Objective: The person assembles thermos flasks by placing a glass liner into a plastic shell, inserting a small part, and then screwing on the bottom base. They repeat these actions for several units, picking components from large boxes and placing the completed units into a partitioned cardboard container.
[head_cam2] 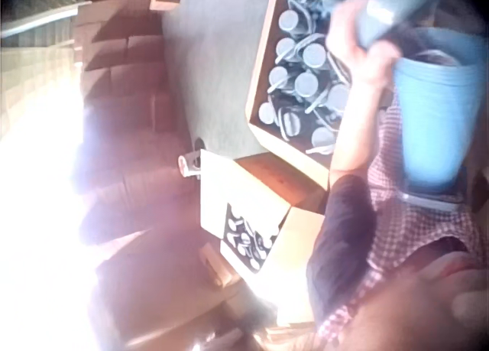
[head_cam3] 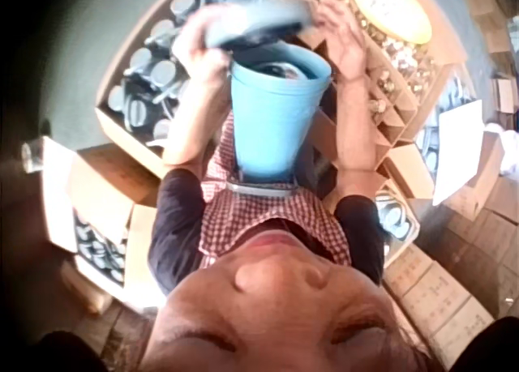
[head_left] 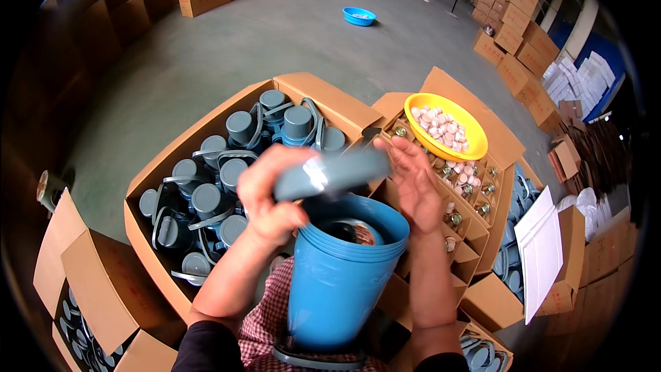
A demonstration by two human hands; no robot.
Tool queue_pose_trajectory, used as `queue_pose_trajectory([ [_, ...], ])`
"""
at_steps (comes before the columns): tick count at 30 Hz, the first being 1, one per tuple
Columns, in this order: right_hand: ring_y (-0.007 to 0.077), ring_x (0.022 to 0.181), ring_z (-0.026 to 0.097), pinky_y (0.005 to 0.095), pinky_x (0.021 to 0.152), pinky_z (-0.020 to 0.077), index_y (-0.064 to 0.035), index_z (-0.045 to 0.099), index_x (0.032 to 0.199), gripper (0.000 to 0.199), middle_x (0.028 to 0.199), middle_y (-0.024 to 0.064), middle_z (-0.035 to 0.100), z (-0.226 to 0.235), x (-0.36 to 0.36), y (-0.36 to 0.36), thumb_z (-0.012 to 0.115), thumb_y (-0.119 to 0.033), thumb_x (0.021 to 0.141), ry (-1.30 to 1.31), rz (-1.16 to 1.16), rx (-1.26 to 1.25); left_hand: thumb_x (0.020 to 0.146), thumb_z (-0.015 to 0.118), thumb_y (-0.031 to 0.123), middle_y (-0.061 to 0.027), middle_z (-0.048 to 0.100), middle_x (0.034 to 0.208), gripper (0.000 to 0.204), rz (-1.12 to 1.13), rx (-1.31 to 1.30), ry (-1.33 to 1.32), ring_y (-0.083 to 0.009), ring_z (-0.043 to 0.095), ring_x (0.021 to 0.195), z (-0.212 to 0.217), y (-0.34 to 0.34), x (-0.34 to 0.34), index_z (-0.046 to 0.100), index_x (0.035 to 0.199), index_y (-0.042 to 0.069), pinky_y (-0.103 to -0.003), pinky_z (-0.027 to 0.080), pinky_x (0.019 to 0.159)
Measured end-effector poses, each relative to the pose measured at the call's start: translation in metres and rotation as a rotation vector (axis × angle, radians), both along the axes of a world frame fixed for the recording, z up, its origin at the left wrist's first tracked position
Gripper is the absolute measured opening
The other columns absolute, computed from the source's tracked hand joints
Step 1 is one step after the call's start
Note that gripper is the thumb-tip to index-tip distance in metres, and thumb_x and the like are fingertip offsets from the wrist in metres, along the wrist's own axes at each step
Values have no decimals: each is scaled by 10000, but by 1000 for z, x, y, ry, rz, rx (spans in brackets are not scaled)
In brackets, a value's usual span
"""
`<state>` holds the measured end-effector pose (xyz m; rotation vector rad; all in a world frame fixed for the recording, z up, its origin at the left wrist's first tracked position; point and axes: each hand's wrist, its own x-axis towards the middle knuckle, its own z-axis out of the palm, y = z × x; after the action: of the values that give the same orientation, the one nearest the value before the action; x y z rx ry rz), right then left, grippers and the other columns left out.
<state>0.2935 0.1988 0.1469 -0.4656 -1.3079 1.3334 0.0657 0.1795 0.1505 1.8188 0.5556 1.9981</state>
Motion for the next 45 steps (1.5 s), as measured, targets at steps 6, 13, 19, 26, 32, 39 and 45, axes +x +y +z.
queue_pose_trajectory([
  [6, 309, 933, 584, 460, 940, 426, 9, 556, 922, 479, 934, 174, 588, -35, -22, -33, 565, -469, 890, 292, -128, 261, 831, 619, 312, -122, 630, 764, 372, -496, -81, 157, -201, 579, 675, 18, -10, 7, 721, 843, -45, -300, 454, 601],
  [13, 251, 793, 554, 394, 755, 440, -8, 554, 794, 435, 803, 130, 562, -18, -19, -38, 577, -429, 899, 182, -265, 352, 816, 646, 299, -124, 630, 766, 352, -511, -30, 162, -214, 595, 670, 18, -10, 4, 719, 828, -45, -296, 471, 608],
  [19, 213, 737, 516, 372, 708, 427, -13, 570, 798, 406, 805, 117, 570, -20, -19, -41, 577, -403, 909, 269, -232, 454, 752, 716, 300, -114, 648, 762, 330, -456, 263, 299, -244, 604, 630, 25, -8, 6, 714, 816, -24, -320, 479, 560],
  [26, 209, 743, 498, 364, 756, 429, -22, 501, 767, 674, 760, 87, 517, -3, -15, -58, 537, -694, 803, -112, -352, 357, 603, 735, 611, -105, 620, 777, 719, -138, 1, 960, -258, 607, 632, 73, -43, -4, 680, 998, 13, -329, 503, 554],
  [32, 201, 687, 477, 311, 679, 426, -27, 453, 724, 648, 719, 81, 478, -5, -23, -62, 465, -660, 863, -217, -403, 335, 572, 794, 378, -88, 591, 761, 475, 85, -30, 1004, -264, 603, 656, 62, -65, 11, 618, 839, 28, -338, 490, 524],
  [39, 182, 633, 486, 293, 613, 411, -19, 478, 656, 532, 674, 90, 501, -26, -31, -51, 483, -467, 944, -40, -376, 320, 558, 782, 312, -86, 569, 692, 388, 78, -35, 862, -278, 600, 619, 42, -52, 7, 623, 775, 32, -352, 486, 505],
  [45, 292, 1011, 558, 452, 1006, 376, -25, 537, 892, 673, 924, 164, 608, -79, -39, -5, 377, -678, 886, 516, 96, -59, 667, 760, 401, -105, 607, 756, 448, 33, -75, 887, -295, 619, 667, 55, -51, 15, 652, 861, 12, -367, 501, 561],
])
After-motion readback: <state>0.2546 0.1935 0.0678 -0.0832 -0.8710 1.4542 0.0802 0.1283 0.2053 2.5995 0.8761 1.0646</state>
